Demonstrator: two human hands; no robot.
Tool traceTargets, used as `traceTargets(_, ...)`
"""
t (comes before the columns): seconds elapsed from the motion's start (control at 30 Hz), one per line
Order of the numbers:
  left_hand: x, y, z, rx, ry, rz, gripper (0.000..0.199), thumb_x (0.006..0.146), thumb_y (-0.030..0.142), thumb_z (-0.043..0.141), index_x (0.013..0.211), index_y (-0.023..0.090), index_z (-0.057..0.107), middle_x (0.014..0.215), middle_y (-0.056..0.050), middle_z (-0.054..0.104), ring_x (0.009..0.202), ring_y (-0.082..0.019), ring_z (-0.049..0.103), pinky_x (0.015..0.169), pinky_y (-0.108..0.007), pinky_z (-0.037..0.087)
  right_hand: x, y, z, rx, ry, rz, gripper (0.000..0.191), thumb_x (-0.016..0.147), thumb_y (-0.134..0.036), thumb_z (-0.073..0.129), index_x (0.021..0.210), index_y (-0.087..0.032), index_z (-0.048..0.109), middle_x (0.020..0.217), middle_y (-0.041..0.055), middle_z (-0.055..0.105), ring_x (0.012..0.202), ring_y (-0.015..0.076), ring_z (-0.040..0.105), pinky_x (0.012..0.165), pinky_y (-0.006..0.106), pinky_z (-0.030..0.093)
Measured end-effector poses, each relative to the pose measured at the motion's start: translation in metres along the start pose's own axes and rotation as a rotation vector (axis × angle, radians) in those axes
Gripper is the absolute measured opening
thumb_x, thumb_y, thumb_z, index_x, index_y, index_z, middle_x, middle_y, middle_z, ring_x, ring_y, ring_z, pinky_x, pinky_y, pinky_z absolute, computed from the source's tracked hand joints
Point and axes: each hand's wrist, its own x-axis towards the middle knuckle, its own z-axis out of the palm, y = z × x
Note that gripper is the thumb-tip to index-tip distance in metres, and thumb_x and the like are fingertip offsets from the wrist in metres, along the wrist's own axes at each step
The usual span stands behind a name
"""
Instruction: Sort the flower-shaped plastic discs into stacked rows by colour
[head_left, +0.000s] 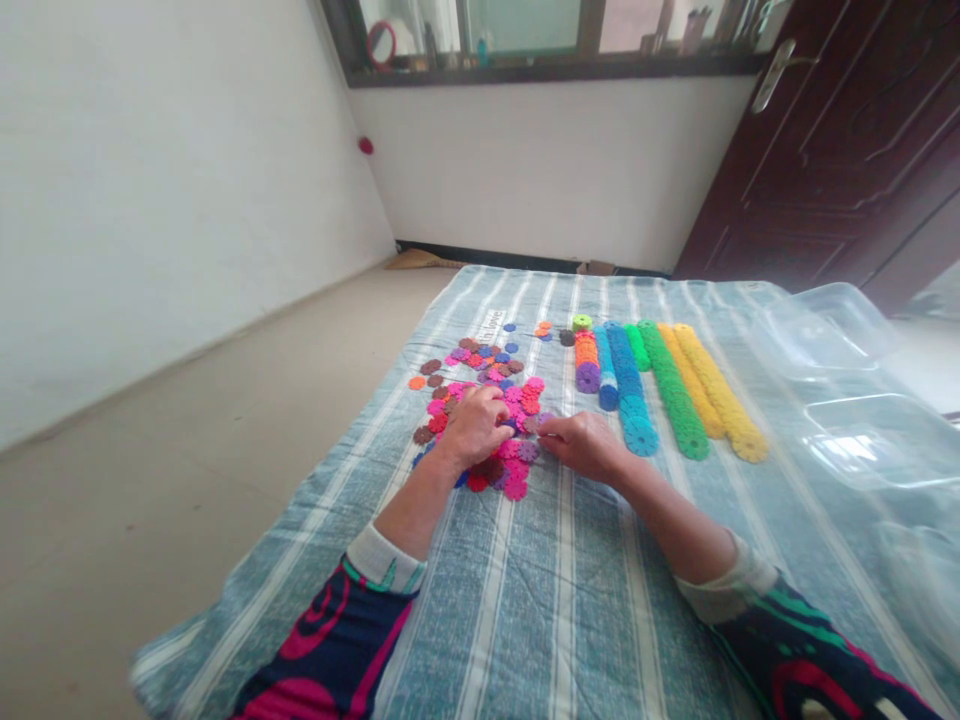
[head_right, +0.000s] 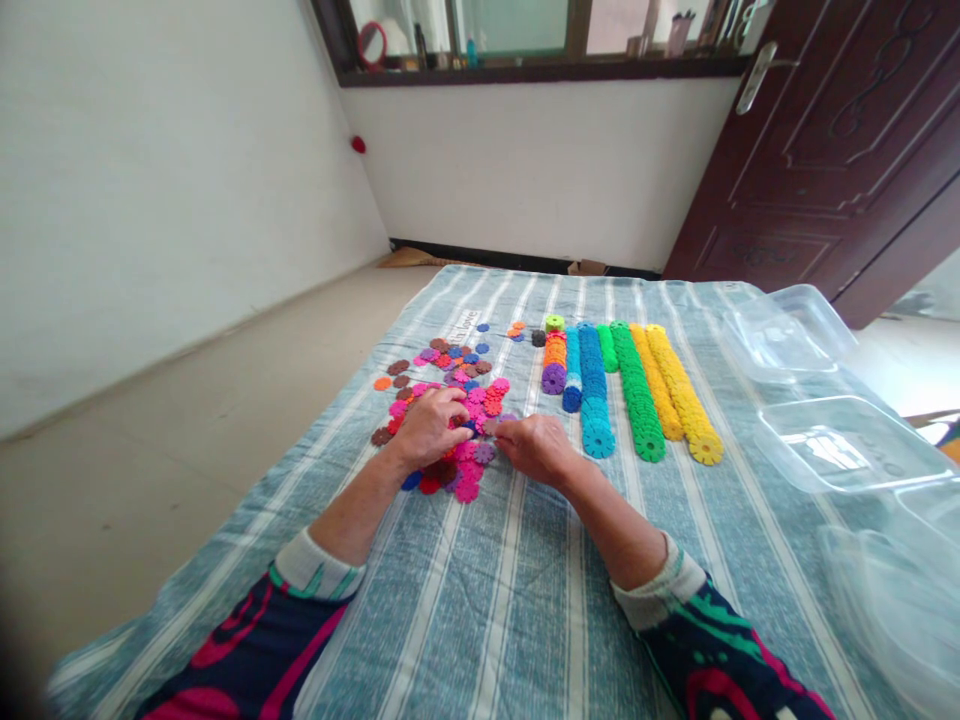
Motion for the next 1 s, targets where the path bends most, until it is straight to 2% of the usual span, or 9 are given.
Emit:
traceTargets(0.13,0.000,-0.004,0.001,-0.137,0.055,-0.032,0.004,0.065,0.019,0.070,0.062,0.019,0.067,0.107,-0.006,0.070,0.103,-0.025,0.063,0.098,-0.041,0.048,0.000,0.001,0.001,0.086,0.026,0.004,0.019,0.090,-0.026,0.057,0.091,-0.024,0.076,0.073,0.0033,0.073,0.066,0.0155,0.063,0.057,0.025,0.028)
traceTargets(0.3,-0.001,-0.007,-0.005,-0.347,0.126,-0.067,0.012,0.071,0.018,0.064,0.058,0.018,0.064,0.109,-0.007,0.070,0.104,-0.022,0.065,0.096,-0.036,0.050,0.003,0.001,0.007,0.339,0.142,0.002,0.020,0.091,-0.032,0.058,0.100,-0.026,0.075,0.080,0.0017,0.074,0.066,0.0125,0.062,0.059,0.022,0.034)
traceTargets(0.37,-0.003,-0.001,-0.008,-0.391,0.141,-0.043,0.013,0.072,0.019,0.064,0.059,0.018,0.064,0.113,-0.008,0.070,0.106,-0.023,0.065,0.098,-0.037,0.049,0.005,0.001,0.009,0.430,0.178,0.027,0.023,0.090,-0.036,0.060,0.103,-0.023,0.074,0.071,0.0004,0.070,0.059,0.0111,0.058,0.056,0.022,0.033)
traceTargets(0.47,-0.004,0.010,-0.011,-0.461,0.129,0.055,0.012,0.074,0.023,0.067,0.063,0.018,0.066,0.116,-0.008,0.069,0.111,-0.024,0.063,0.102,-0.040,0.046,0.007,0.001,0.011,0.566,0.215,0.067,0.026,0.087,-0.033,0.063,0.107,-0.019,0.072,0.055,-0.0039,0.059,0.051,0.0097,0.051,0.051,0.021,0.031)
traceTargets(0.67,-0.006,0.021,-0.006,-0.558,0.116,0.167,0.010,0.078,0.023,0.069,0.069,0.019,0.069,0.115,-0.009,0.069,0.112,-0.023,0.062,0.101,-0.039,0.046,0.008,0.001,0.007,0.736,0.183,-0.005,0.022,0.088,-0.028,0.056,0.083,-0.015,0.073,0.050,-0.0045,0.053,0.046,0.0077,0.046,0.048,0.019,0.033)
traceTargets(0.73,-0.007,0.021,-0.005,-0.554,0.121,0.173,0.008,0.077,0.023,0.070,0.071,0.019,0.070,0.115,-0.008,0.069,0.112,-0.023,0.062,0.101,-0.038,0.047,0.007,0.004,0.001,0.676,0.173,-0.012,0.023,0.089,-0.027,0.055,0.081,-0.015,0.072,0.051,-0.0036,0.055,0.047,0.0081,0.048,0.050,0.019,0.034)
traceTargets(0.8,-0.006,0.020,-0.005,-0.519,0.133,0.167,0.006,0.076,0.023,0.071,0.071,0.019,0.070,0.114,-0.009,0.069,0.112,-0.024,0.062,0.101,-0.040,0.046,0.005,0.009,-0.009,0.513,0.176,0.027,0.021,0.089,-0.027,0.055,0.083,-0.016,0.073,0.056,-0.0016,0.060,0.052,0.0094,0.053,0.054,0.020,0.035)
traceTargets(0.93,-0.005,0.018,-0.007,-0.391,0.163,0.170,0.009,0.075,0.022,0.071,0.068,0.019,0.067,0.109,-0.008,0.071,0.110,-0.025,0.062,0.100,-0.045,0.045,0.000,0.027,-0.032,0.020,0.134,0.251,0.023,0.091,-0.030,0.054,0.087,-0.022,0.075,0.073,0.0043,0.071,0.069,0.0160,0.063,0.060,0.024,0.035)
traceTargets(1.0,-0.004,0.015,-0.009,-0.338,0.167,0.183,0.009,0.075,0.019,0.068,0.066,0.018,0.065,0.106,-0.008,0.072,0.109,-0.024,0.063,0.098,-0.045,0.046,-0.002,0.037,-0.042,-0.131,0.074,0.328,0.027,0.092,-0.032,0.050,0.090,-0.023,0.075,0.079,0.0064,0.073,0.074,0.0186,0.065,0.060,0.025,0.036)
